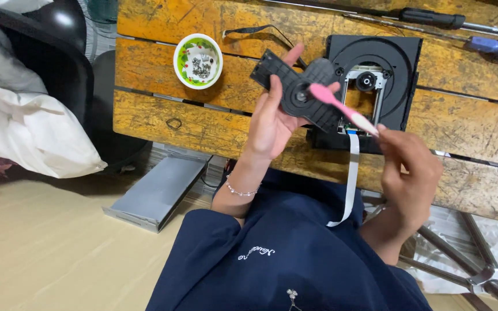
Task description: Cleaning a DVD drive mechanism using a toothbrush to remove dust and debris.
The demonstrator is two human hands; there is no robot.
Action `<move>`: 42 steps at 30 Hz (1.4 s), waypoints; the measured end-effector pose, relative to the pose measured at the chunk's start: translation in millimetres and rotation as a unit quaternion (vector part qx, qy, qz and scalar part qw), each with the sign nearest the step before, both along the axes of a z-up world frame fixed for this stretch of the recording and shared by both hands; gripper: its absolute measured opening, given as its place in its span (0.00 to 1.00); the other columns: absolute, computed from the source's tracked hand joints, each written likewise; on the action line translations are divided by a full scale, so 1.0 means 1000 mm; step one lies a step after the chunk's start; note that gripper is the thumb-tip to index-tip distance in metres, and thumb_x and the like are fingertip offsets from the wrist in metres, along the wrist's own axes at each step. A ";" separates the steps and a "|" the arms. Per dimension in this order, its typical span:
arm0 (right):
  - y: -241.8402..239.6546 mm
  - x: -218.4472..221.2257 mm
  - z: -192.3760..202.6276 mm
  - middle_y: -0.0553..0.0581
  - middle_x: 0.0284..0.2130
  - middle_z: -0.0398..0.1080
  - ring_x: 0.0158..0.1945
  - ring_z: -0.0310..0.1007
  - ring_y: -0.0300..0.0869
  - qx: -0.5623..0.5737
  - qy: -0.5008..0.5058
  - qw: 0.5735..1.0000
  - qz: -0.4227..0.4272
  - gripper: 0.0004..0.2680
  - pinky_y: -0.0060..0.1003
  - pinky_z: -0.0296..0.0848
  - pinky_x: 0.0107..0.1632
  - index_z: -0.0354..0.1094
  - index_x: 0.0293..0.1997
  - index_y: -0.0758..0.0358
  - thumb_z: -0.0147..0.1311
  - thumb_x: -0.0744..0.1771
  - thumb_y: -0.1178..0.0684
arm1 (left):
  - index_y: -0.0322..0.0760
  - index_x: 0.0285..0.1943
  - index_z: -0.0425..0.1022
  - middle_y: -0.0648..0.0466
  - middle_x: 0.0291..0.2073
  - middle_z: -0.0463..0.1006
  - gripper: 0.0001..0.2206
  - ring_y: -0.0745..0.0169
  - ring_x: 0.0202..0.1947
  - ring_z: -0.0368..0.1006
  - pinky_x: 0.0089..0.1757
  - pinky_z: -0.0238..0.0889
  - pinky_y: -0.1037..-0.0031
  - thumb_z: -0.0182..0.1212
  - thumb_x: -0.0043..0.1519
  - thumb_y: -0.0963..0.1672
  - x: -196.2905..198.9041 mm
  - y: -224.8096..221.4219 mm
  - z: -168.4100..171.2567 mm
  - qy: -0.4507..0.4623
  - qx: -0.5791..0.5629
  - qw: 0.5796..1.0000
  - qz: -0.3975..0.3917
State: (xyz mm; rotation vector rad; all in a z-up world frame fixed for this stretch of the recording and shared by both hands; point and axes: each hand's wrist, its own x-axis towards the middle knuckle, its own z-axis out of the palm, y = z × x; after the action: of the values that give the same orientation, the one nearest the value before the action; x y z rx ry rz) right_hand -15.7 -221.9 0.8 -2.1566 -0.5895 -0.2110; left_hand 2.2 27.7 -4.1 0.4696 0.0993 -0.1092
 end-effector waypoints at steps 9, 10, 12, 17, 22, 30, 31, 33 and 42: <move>-0.009 -0.002 0.000 0.66 0.47 0.77 0.41 0.74 0.51 -0.068 -0.024 0.996 -0.050 0.06 0.39 0.66 0.36 0.71 0.53 0.72 0.53 0.72 0.70 | 0.40 0.55 0.65 0.45 0.66 0.64 0.18 0.40 0.53 0.76 0.52 0.72 0.49 0.46 0.71 0.55 0.001 0.003 -0.025 -0.026 0.112 0.990 0.086; -0.008 -0.006 0.004 0.66 0.47 0.77 0.41 0.74 0.51 -0.070 -0.029 0.996 -0.057 0.06 0.39 0.66 0.36 0.71 0.53 0.72 0.53 0.72 0.70 | 0.40 0.55 0.65 0.45 0.66 0.64 0.18 0.40 0.53 0.76 0.52 0.72 0.49 0.46 0.71 0.55 0.001 0.006 -0.021 -0.033 0.110 0.990 0.080; -0.004 -0.012 0.014 0.61 0.38 0.73 0.27 0.56 0.39 0.011 0.024 0.996 -0.089 0.10 0.32 0.50 0.30 0.70 0.56 0.70 0.50 0.71 0.71 | 0.39 0.58 0.59 0.49 0.32 0.78 0.24 0.59 0.37 0.78 0.51 0.70 0.72 0.33 0.70 0.58 0.003 0.013 -0.010 -0.069 0.423 0.896 0.120; -0.002 -0.018 0.027 0.62 0.32 0.76 0.23 0.65 0.48 0.056 -0.031 0.995 -0.072 0.09 0.33 0.61 0.24 0.76 0.47 0.69 0.56 0.66 0.72 | 0.50 0.27 0.67 0.61 0.15 0.72 0.26 0.63 0.21 0.73 0.28 0.65 0.77 0.39 0.63 0.64 0.005 0.017 -0.022 -0.057 0.670 0.739 0.050; -0.013 -0.024 0.027 0.58 0.33 0.77 0.25 0.70 0.43 0.071 -0.018 0.996 -0.057 0.09 0.30 0.66 0.26 0.78 0.43 0.65 0.59 0.63 0.69 | 0.49 0.21 0.68 0.62 0.10 0.72 0.20 0.67 0.17 0.74 0.26 0.65 0.83 0.72 0.52 0.57 0.006 0.010 0.010 -0.086 0.725 0.676 0.098; -0.025 -0.014 0.022 0.58 0.32 0.77 0.30 0.75 0.49 0.035 -0.029 0.998 -0.041 0.07 0.35 0.73 0.35 0.79 0.40 0.62 0.64 0.62 0.66 | 0.42 0.22 0.75 0.55 0.10 0.72 0.17 0.70 0.14 0.69 0.23 0.59 0.83 0.61 0.66 0.48 0.000 0.002 0.003 -0.095 0.616 0.781 0.049; -0.022 -0.013 0.025 0.58 0.32 0.77 0.30 0.75 0.49 0.035 -0.029 0.998 -0.042 0.07 0.35 0.73 0.35 0.79 0.40 0.62 0.64 0.62 0.66 | 0.42 0.22 0.75 0.55 0.10 0.72 0.17 0.70 0.14 0.69 0.23 0.59 0.83 0.61 0.66 0.48 0.001 0.001 0.003 -0.096 0.616 0.780 0.048; -0.013 -0.007 0.031 0.57 0.28 0.76 0.27 0.76 0.50 0.000 -0.019 1.000 -0.018 0.07 0.36 0.73 0.32 0.80 0.38 0.59 0.64 0.62 0.66 | 0.39 0.29 0.77 0.55 0.15 0.74 0.18 0.73 0.20 0.70 0.30 0.63 0.82 0.53 0.70 0.49 0.005 0.003 0.003 -0.097 0.518 0.846 0.078; -0.004 0.015 0.017 0.58 0.31 0.76 0.29 0.76 0.53 0.024 -0.021 0.999 -0.015 0.09 0.40 0.73 0.34 0.79 0.40 0.59 0.62 0.62 0.68 | 0.41 0.28 0.72 0.59 0.19 0.70 0.16 0.75 0.27 0.65 0.31 0.59 0.81 0.57 0.68 0.50 0.015 0.003 -0.021 -0.022 0.504 0.851 0.147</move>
State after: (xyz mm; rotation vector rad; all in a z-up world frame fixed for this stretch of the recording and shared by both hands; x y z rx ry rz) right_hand -1.2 -226.3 18.1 -2.1193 -0.5709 -0.2855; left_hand 17.2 30.3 -25.1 1.5062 0.1801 0.2794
